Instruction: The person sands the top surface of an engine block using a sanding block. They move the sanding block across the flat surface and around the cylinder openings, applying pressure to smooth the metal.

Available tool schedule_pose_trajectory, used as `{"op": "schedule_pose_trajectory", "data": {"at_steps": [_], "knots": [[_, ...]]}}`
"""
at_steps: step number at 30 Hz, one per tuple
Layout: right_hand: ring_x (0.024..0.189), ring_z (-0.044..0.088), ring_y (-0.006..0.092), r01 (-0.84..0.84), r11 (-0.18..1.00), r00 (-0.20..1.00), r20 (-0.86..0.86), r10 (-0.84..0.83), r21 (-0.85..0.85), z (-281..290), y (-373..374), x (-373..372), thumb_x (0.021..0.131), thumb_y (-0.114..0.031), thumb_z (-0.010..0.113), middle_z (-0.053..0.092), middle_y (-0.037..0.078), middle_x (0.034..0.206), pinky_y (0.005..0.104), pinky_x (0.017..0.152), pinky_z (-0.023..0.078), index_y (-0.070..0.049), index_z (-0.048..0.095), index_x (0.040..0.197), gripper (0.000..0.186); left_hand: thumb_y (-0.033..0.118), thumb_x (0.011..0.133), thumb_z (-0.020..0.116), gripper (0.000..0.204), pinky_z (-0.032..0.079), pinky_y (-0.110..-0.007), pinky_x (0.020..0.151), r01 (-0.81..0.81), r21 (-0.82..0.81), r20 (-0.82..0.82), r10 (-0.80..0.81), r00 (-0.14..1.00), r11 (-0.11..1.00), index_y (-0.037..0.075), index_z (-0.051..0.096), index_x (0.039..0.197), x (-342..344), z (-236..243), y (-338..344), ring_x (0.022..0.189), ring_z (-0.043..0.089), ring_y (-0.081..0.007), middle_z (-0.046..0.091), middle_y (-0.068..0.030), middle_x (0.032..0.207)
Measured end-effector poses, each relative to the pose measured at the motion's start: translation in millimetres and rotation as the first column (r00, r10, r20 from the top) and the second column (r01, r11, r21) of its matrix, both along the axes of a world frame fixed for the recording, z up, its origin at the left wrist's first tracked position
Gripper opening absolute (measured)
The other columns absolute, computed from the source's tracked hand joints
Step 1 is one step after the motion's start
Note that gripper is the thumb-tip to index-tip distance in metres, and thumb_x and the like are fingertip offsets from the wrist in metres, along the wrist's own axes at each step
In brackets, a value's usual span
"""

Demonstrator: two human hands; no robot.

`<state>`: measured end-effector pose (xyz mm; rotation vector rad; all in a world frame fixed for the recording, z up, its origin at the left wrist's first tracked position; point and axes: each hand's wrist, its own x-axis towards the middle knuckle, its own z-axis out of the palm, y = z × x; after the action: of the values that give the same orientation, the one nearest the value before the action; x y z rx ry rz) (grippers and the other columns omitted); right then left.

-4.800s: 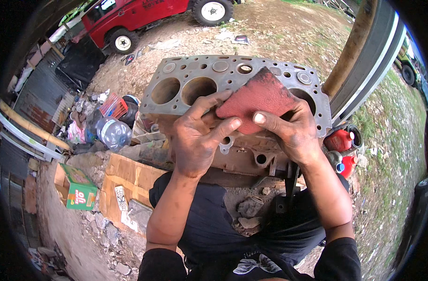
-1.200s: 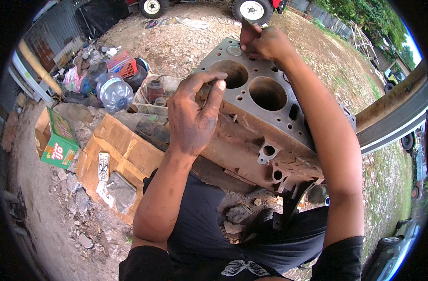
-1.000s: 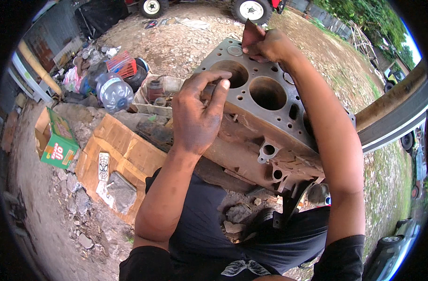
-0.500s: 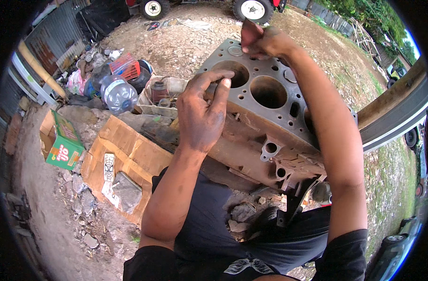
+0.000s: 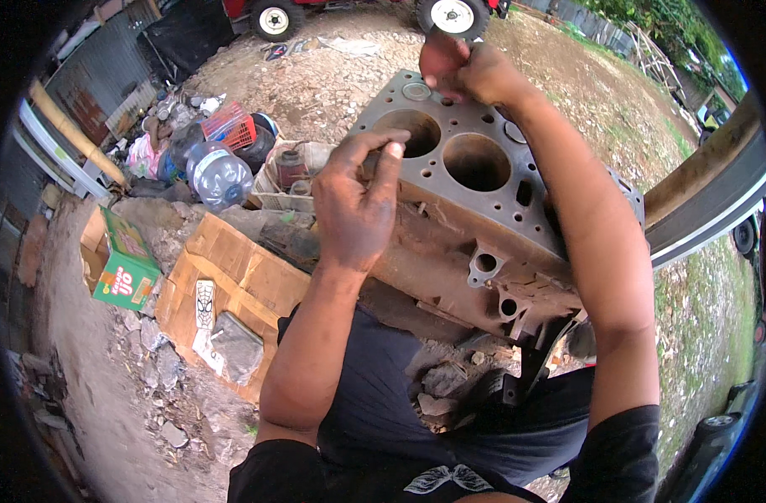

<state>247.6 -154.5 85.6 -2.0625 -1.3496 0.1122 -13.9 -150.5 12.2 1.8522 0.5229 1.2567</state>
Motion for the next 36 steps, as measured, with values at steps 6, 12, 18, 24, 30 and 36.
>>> {"op": "schedule_pose_trajectory", "data": {"at_steps": [6,12,18,24,30,36], "knots": [[0.093,0.072,0.0129,-0.209,0.964,0.957,-0.168,0.237,0.167,-0.7,-20.2,-5.0,0.095,-0.031,0.089,0.081,0.008,0.107,0.0318,0.088,0.058,-0.003,0.077,0.126,0.043,0.015,0.107,0.07,0.021,0.056,-0.035,0.1,-0.027,0.0,-0.018,0.027,0.999,1.0,0.001,0.08,0.118,-14.5,0.3,7.6,0.109,0.075,-0.0211,0.081,-0.0127,0.114],[0.091,0.069,0.0188,-0.396,0.902,0.917,0.128,0.378,0.173,-18.8,-3.6,2.2,0.094,-0.028,0.087,0.076,0.008,0.095,0.0383,0.085,0.057,-0.013,0.076,0.128,0.038,0.013,0.108,0.067,0.023,0.054,-0.032,0.102,-0.005,0.007,-0.025,0.005,1.0,1.0,-0.002,0.078,0.123,-21.8,1.2,10.7,0.112,0.072,-0.0164,0.079,-0.0102,0.119],[0.092,0.073,0.0225,-0.495,0.865,0.835,0.32,0.448,0.08,-13.1,-5.2,-17.0,0.093,-0.014,0.084,0.079,0.012,0.103,0.0379,0.085,0.058,-0.011,0.076,0.128,0.036,0.017,0.104,0.073,0.03,0.055,-0.035,0.104,-0.047,0.152,-0.08,0.06,0.995,0.987,0.0,0.077,0.129,-9.6,-5.5,46.7,0.115,0.074,-0.0204,0.08,-0.0132,0.123],[0.09,0.075,0.0334,-0.479,0.876,0.84,0.321,0.438,0.06,-12.2,-7.2,-14.8,0.089,-0.009,0.084,0.079,0.016,0.103,0.043,0.083,0.059,-0.01,0.078,0.122,0.033,0.018,0.094,0.084,0.04,0.059,-0.041,0.099,0.039,0.288,-0.246,0.035,0.969,0.957,0.007,0.078,0.132,36.9,23.8,91.8,0.114,0.078,-0.0278,0.082,-0.0158,0.123],[0.093,0.073,0.0449,-0.495,0.865,0.793,0.449,0.411,0.082,-9.8,-3.8,-16.1,0.083,-0.001,0.081,0.078,0.019,0.099,0.0478,0.083,0.059,-0.009,0.078,0.113,0.032,0.015,0.09,0.088,0.033,0.062,-0.04,0.09,0.095,0.318,-0.363,0.028,0.932,0.943,0.004,0.082,0.12,54.3,27.8,109.1,0.104,0.081,-0.0249,0.084,-0.0156,0.108],[0.092,0.074,0.0437,-0.433,0.901,0.818,0.434,0.377,0.033,0.7,-15.6,-4.8,0.081,0.0,0.081,0.078,0.019,0.097,0.0474,0.082,0.06,-0.009,0.078,0.112,0.033,0.022,0.09,0.088,0.033,0.061,-0.042,0.09,0.076,0.511,-0.347,0.124,0.93,0.856,0.003,0.083,0.116,57.7,25.6,113.1,0.096,0.081,-0.0338,0.083,-0.0205,0.106]]}}
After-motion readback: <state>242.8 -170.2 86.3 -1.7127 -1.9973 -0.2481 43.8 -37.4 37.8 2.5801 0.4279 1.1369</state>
